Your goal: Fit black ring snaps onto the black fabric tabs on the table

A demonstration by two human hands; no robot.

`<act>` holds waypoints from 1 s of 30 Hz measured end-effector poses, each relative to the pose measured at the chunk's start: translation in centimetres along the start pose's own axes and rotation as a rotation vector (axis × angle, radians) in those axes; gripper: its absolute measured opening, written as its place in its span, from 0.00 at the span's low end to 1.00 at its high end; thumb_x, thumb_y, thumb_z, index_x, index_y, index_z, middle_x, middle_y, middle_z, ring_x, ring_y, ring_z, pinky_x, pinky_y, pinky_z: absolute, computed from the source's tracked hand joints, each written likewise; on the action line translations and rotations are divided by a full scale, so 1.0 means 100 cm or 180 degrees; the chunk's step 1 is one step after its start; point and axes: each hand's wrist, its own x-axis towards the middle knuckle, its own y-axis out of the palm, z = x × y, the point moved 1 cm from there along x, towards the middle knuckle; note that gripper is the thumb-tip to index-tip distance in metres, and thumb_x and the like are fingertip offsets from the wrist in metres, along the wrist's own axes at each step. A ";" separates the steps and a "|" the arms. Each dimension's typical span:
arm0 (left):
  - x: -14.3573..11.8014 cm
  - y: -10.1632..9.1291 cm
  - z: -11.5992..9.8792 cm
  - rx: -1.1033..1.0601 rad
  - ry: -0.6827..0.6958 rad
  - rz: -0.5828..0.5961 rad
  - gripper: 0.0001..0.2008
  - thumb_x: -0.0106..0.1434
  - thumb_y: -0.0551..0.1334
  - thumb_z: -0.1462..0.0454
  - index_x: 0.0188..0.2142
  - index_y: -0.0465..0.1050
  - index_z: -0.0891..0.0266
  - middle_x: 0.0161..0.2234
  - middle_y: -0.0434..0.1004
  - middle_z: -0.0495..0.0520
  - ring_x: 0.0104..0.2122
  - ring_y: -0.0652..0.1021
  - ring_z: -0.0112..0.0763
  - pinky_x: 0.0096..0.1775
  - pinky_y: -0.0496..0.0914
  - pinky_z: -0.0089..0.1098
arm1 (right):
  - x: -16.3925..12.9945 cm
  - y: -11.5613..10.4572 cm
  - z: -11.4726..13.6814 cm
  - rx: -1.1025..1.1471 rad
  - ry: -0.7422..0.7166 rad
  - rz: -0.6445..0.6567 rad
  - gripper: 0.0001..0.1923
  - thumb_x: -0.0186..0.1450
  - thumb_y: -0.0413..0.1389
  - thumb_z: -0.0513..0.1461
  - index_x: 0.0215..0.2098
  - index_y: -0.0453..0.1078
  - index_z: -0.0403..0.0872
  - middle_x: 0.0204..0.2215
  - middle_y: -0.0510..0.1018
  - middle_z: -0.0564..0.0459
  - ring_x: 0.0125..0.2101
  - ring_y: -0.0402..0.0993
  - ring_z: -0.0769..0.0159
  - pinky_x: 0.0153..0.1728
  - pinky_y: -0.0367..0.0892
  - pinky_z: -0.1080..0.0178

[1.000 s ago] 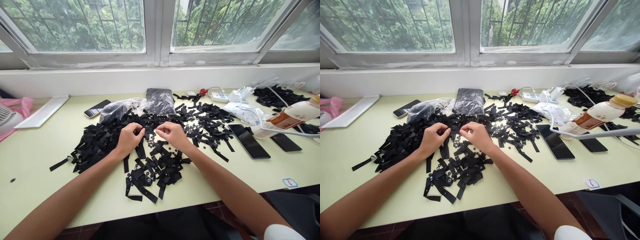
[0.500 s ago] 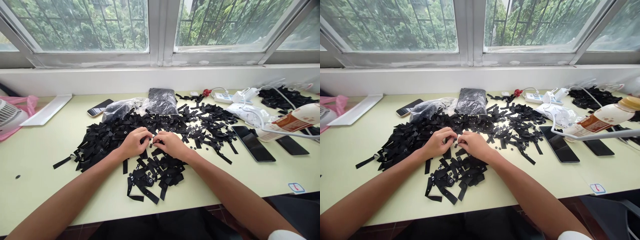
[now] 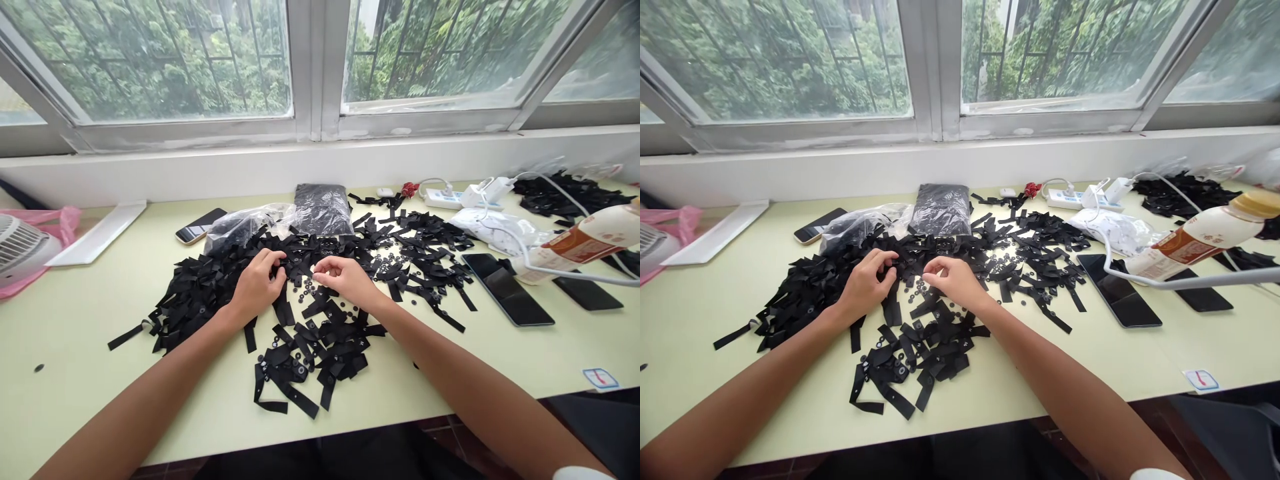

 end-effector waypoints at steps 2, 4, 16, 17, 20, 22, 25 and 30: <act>0.000 0.001 0.000 0.0124 -0.0001 -0.0130 0.16 0.67 0.56 0.59 0.52 0.71 0.59 0.42 0.73 0.53 0.40 0.75 0.27 0.42 0.71 0.29 | 0.001 0.000 -0.003 0.0261 0.0087 -0.0120 0.15 0.64 0.62 0.49 0.39 0.75 0.46 0.34 0.77 0.52 0.30 0.69 0.69 0.30 0.66 0.66; 0.000 0.002 0.001 0.0213 0.0051 -0.0098 0.16 0.67 0.56 0.59 0.52 0.71 0.59 0.43 0.73 0.54 0.44 0.75 0.29 0.45 0.71 0.30 | 0.002 0.000 -0.006 0.0512 0.0207 -0.0204 0.17 0.63 0.63 0.51 0.39 0.74 0.45 0.32 0.76 0.52 0.27 0.67 0.70 0.27 0.65 0.67; 0.001 -0.003 0.002 0.0322 0.0392 -0.0130 0.13 0.68 0.53 0.64 0.46 0.74 0.60 0.43 0.75 0.55 0.46 0.73 0.32 0.53 0.70 0.36 | 0.006 0.000 -0.016 0.0863 0.0093 -0.0395 0.16 0.62 0.65 0.49 0.39 0.73 0.46 0.31 0.74 0.52 0.26 0.68 0.70 0.24 0.67 0.67; 0.001 -0.004 0.001 0.0414 0.0422 -0.0037 0.11 0.67 0.56 0.60 0.44 0.75 0.60 0.42 0.75 0.55 0.45 0.73 0.33 0.52 0.69 0.37 | 0.007 0.000 -0.015 0.0797 0.0051 -0.0412 0.15 0.62 0.64 0.48 0.38 0.73 0.46 0.31 0.74 0.52 0.27 0.69 0.69 0.24 0.67 0.68; 0.002 -0.002 0.001 0.0479 0.0309 0.0187 0.12 0.66 0.59 0.55 0.38 0.76 0.60 0.40 0.76 0.54 0.42 0.74 0.31 0.49 0.68 0.36 | 0.007 -0.001 -0.015 0.0586 -0.0050 -0.0450 0.14 0.64 0.62 0.48 0.39 0.73 0.46 0.31 0.74 0.53 0.28 0.69 0.68 0.26 0.67 0.67; 0.003 -0.001 0.003 0.0207 0.0157 0.0212 0.13 0.66 0.58 0.55 0.36 0.77 0.60 0.39 0.77 0.54 0.40 0.74 0.30 0.47 0.69 0.34 | 0.007 -0.001 -0.015 0.0421 -0.0135 -0.0475 0.12 0.64 0.61 0.46 0.39 0.73 0.46 0.32 0.75 0.52 0.31 0.71 0.67 0.30 0.68 0.66; 0.004 -0.001 0.004 -0.0208 -0.0003 0.0175 0.14 0.67 0.57 0.55 0.37 0.77 0.61 0.38 0.77 0.54 0.38 0.75 0.28 0.43 0.69 0.30 | 0.005 0.000 -0.015 0.0109 -0.0216 -0.0414 0.10 0.65 0.59 0.45 0.40 0.74 0.46 0.33 0.76 0.52 0.31 0.70 0.67 0.31 0.67 0.65; 0.003 -0.005 -0.003 -0.0671 -0.0423 0.0125 0.15 0.69 0.54 0.53 0.39 0.72 0.62 0.36 0.78 0.52 0.32 0.74 0.23 0.34 0.65 0.25 | 0.001 0.005 -0.010 -0.0370 -0.0447 -0.0231 0.08 0.67 0.57 0.41 0.41 0.76 0.46 0.32 0.74 0.53 0.27 0.65 0.70 0.30 0.64 0.65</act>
